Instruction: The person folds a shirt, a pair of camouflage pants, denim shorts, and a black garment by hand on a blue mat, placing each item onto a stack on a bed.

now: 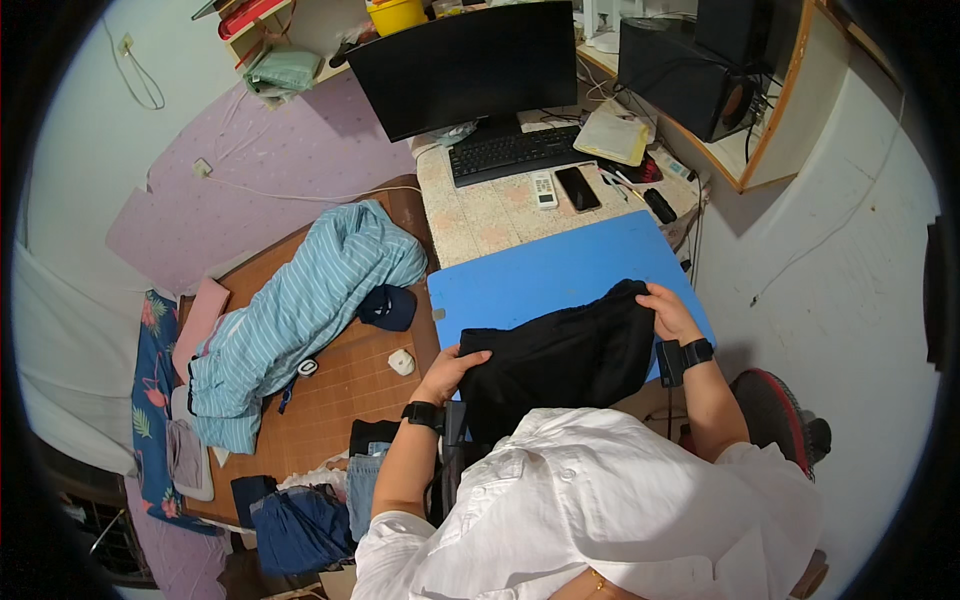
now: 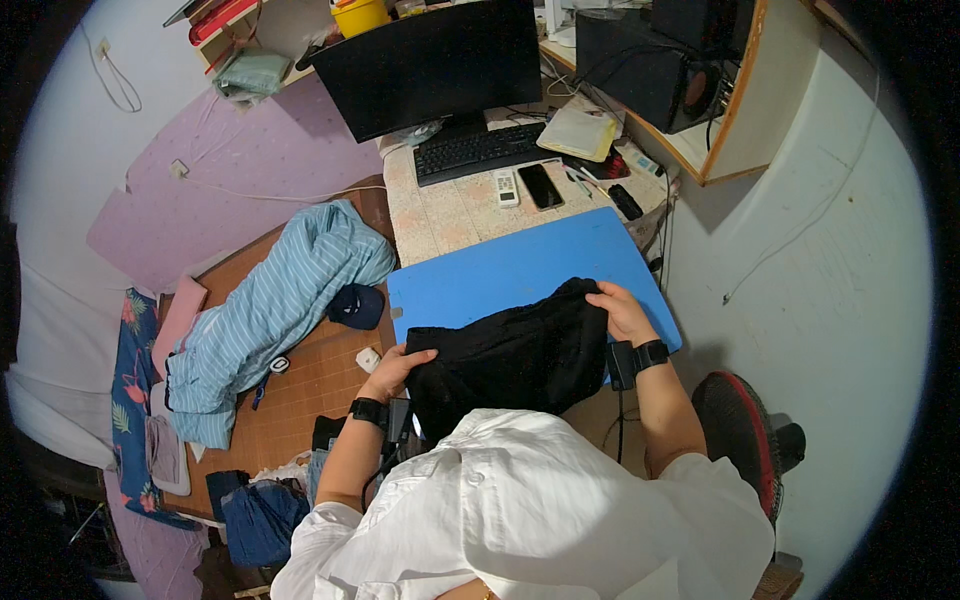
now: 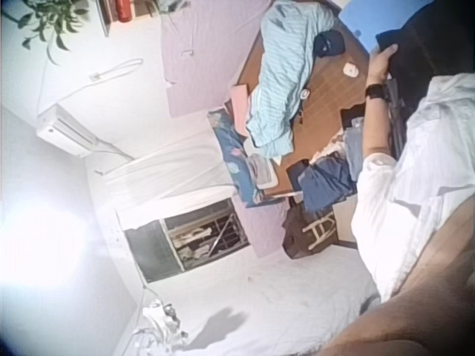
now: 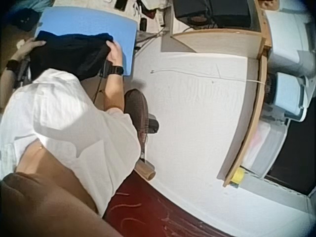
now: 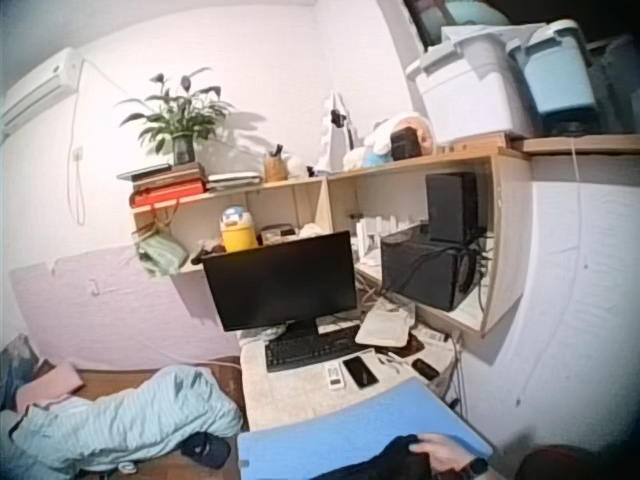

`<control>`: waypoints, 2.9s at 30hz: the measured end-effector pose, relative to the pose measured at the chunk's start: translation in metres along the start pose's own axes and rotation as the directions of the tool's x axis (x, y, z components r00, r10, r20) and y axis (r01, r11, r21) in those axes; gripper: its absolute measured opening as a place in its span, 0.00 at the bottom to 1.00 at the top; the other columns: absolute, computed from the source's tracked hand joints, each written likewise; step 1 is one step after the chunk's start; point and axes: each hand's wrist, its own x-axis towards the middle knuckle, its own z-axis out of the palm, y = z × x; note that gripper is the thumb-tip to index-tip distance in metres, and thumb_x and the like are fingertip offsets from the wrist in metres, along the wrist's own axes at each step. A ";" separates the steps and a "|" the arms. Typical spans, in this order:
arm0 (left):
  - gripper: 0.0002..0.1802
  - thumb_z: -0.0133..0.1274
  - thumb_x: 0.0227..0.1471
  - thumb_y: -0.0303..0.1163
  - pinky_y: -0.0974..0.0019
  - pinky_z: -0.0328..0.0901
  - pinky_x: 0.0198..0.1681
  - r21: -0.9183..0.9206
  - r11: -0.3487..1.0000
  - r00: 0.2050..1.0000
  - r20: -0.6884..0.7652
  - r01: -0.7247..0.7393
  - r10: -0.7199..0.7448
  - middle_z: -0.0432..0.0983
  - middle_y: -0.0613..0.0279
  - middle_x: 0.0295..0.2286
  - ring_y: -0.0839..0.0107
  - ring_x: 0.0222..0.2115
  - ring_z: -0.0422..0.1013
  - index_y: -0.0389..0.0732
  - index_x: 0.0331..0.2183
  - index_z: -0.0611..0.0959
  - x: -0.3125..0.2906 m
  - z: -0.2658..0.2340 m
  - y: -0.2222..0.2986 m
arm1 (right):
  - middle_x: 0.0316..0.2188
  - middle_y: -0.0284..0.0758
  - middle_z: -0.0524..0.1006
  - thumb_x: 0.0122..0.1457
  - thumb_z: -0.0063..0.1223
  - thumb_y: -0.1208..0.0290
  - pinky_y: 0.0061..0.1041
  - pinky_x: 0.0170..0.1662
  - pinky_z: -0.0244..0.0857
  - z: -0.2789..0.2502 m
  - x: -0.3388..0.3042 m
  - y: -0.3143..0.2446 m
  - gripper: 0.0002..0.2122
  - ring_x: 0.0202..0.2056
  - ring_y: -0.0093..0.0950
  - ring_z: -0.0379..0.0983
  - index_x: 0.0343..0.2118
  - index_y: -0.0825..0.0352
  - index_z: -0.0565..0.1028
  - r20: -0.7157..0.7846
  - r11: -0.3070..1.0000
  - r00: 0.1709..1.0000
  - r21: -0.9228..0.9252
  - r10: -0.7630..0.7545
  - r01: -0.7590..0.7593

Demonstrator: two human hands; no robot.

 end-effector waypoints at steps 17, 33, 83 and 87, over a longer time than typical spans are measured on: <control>0.20 0.57 0.44 0.31 0.72 0.65 0.34 0.301 0.908 0.950 -0.012 -0.293 0.311 0.73 0.59 0.32 0.72 0.31 0.69 0.29 0.38 0.72 0.029 -0.001 -0.024 | 0.35 0.35 0.71 0.54 0.50 0.67 0.21 0.40 0.60 -0.010 -0.027 0.024 0.16 0.36 0.23 0.65 0.41 0.74 0.68 -0.069 0.834 0.997 -0.552 -0.047 0.001; 0.17 0.55 0.46 0.38 0.73 0.63 0.24 0.220 0.960 0.979 -0.064 -0.175 0.193 0.72 0.62 0.25 0.75 0.24 0.68 0.34 0.33 0.75 0.042 0.089 -0.027 | 0.25 0.44 0.72 0.50 0.52 0.64 0.30 0.31 0.62 0.133 -0.014 0.066 0.14 0.29 0.33 0.70 0.29 0.72 0.68 -0.033 0.699 0.954 -0.689 -0.297 0.194; 0.13 0.42 0.49 0.21 0.77 0.58 0.36 0.341 0.805 0.860 0.017 -0.484 0.510 0.67 0.68 0.31 0.81 0.32 0.62 0.34 0.40 0.69 -0.136 0.058 -0.041 | 0.40 0.33 0.72 0.45 0.60 0.74 0.25 0.48 0.59 0.139 -0.079 0.067 0.23 0.42 0.24 0.66 0.46 0.70 0.67 0.541 0.916 0.820 -0.397 0.186 0.054; 0.15 0.41 0.51 0.23 0.76 0.59 0.39 0.393 0.722 0.782 -0.008 -0.570 0.623 0.69 0.65 0.34 0.79 0.35 0.64 0.32 0.43 0.68 -0.150 0.031 -0.051 | 0.35 0.34 0.74 0.46 0.58 0.74 0.25 0.45 0.61 0.163 -0.109 0.058 0.17 0.37 0.24 0.68 0.40 0.73 0.70 0.447 0.836 0.894 -0.498 0.019 0.231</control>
